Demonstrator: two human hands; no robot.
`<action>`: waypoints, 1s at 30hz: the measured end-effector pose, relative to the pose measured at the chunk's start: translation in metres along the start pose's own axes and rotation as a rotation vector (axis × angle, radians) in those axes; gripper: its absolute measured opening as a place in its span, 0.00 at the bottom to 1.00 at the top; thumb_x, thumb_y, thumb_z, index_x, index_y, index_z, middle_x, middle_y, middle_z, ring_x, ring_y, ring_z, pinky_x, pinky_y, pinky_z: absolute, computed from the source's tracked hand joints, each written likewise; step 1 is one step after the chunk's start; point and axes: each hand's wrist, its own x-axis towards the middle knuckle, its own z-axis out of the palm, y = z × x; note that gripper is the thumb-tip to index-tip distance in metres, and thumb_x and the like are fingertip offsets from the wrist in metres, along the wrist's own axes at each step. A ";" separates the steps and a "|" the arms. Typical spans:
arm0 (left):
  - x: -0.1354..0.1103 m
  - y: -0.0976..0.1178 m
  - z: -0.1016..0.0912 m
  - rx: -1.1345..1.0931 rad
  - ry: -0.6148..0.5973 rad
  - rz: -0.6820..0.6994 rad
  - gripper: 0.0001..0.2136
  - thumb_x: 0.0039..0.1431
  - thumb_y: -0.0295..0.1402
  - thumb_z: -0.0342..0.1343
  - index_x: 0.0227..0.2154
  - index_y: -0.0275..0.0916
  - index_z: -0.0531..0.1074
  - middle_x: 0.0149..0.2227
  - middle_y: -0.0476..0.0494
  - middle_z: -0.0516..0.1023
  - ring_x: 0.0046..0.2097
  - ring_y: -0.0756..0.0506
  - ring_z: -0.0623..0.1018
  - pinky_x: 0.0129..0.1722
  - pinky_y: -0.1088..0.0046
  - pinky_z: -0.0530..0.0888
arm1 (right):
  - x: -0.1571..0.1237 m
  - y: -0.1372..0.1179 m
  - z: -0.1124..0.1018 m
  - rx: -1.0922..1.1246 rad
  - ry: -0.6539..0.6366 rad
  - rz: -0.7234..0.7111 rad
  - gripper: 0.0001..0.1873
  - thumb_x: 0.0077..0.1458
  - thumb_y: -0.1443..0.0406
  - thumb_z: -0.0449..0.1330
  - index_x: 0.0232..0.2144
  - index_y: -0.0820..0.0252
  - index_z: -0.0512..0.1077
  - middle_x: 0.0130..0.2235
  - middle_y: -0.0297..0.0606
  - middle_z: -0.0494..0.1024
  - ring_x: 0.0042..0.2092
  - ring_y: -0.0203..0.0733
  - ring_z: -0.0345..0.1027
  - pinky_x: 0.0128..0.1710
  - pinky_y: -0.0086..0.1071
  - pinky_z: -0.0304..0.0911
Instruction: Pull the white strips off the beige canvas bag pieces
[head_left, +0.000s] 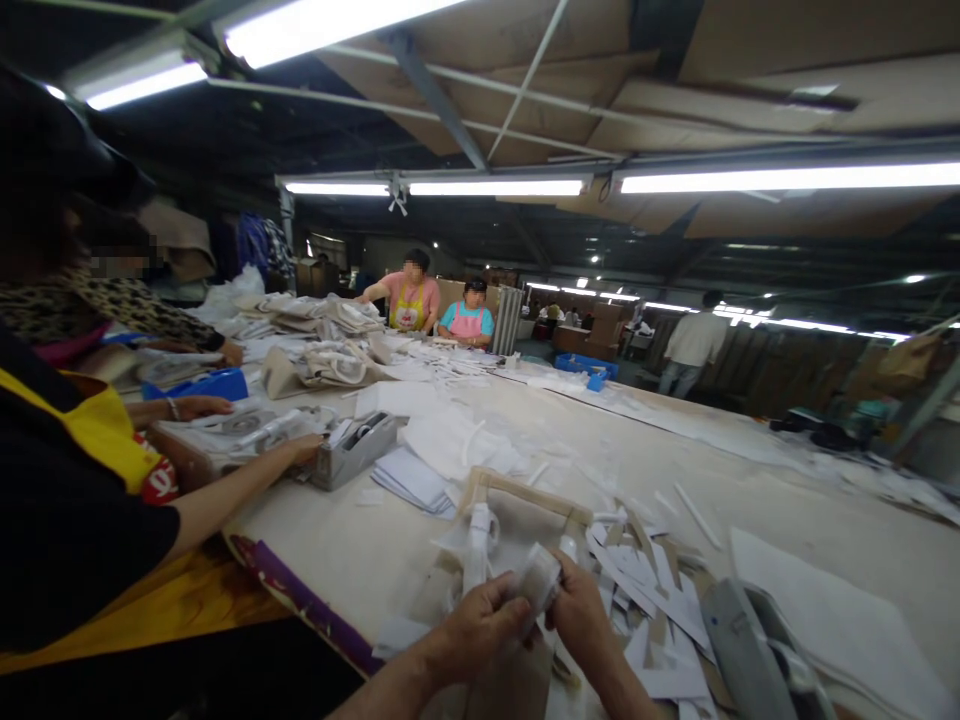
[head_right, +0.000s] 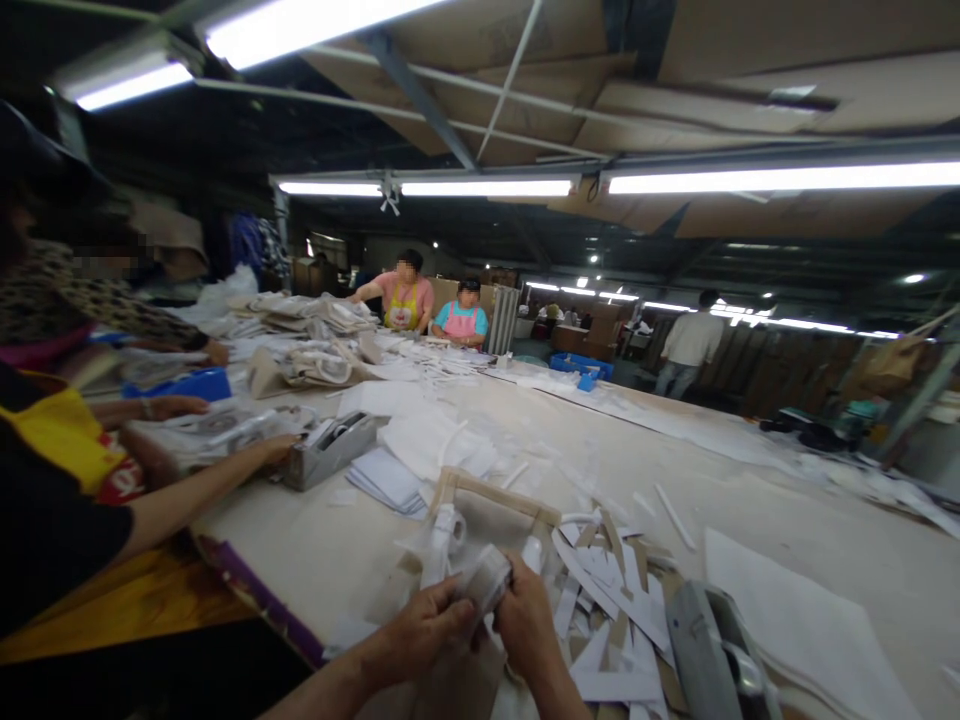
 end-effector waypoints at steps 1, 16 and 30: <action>0.002 -0.002 -0.002 0.012 0.003 0.005 0.16 0.55 0.44 0.53 0.36 0.33 0.69 0.28 0.47 0.74 0.28 0.53 0.69 0.29 0.79 0.65 | 0.001 0.003 0.006 0.028 -0.032 0.046 0.16 0.46 0.67 0.41 0.31 0.63 0.66 0.19 0.34 0.66 0.20 0.39 0.62 0.18 0.28 0.55; 0.022 -0.006 -0.003 -0.150 0.195 -0.155 0.26 0.47 0.53 0.55 0.37 0.33 0.67 0.25 0.45 0.74 0.25 0.50 0.72 0.29 0.73 0.67 | 0.025 0.000 -0.015 -0.487 0.064 -0.283 0.15 0.52 0.73 0.46 0.38 0.60 0.69 0.40 0.42 0.68 0.42 0.43 0.62 0.42 0.33 0.54; 0.027 0.007 -0.005 0.657 0.267 0.035 0.14 0.53 0.35 0.49 0.39 0.36 0.73 0.49 0.39 0.67 0.52 0.42 0.66 0.55 0.69 0.60 | 0.046 0.020 -0.003 -0.042 -0.010 0.143 0.11 0.48 0.70 0.47 0.24 0.63 0.70 0.17 0.33 0.67 0.20 0.38 0.63 0.19 0.28 0.55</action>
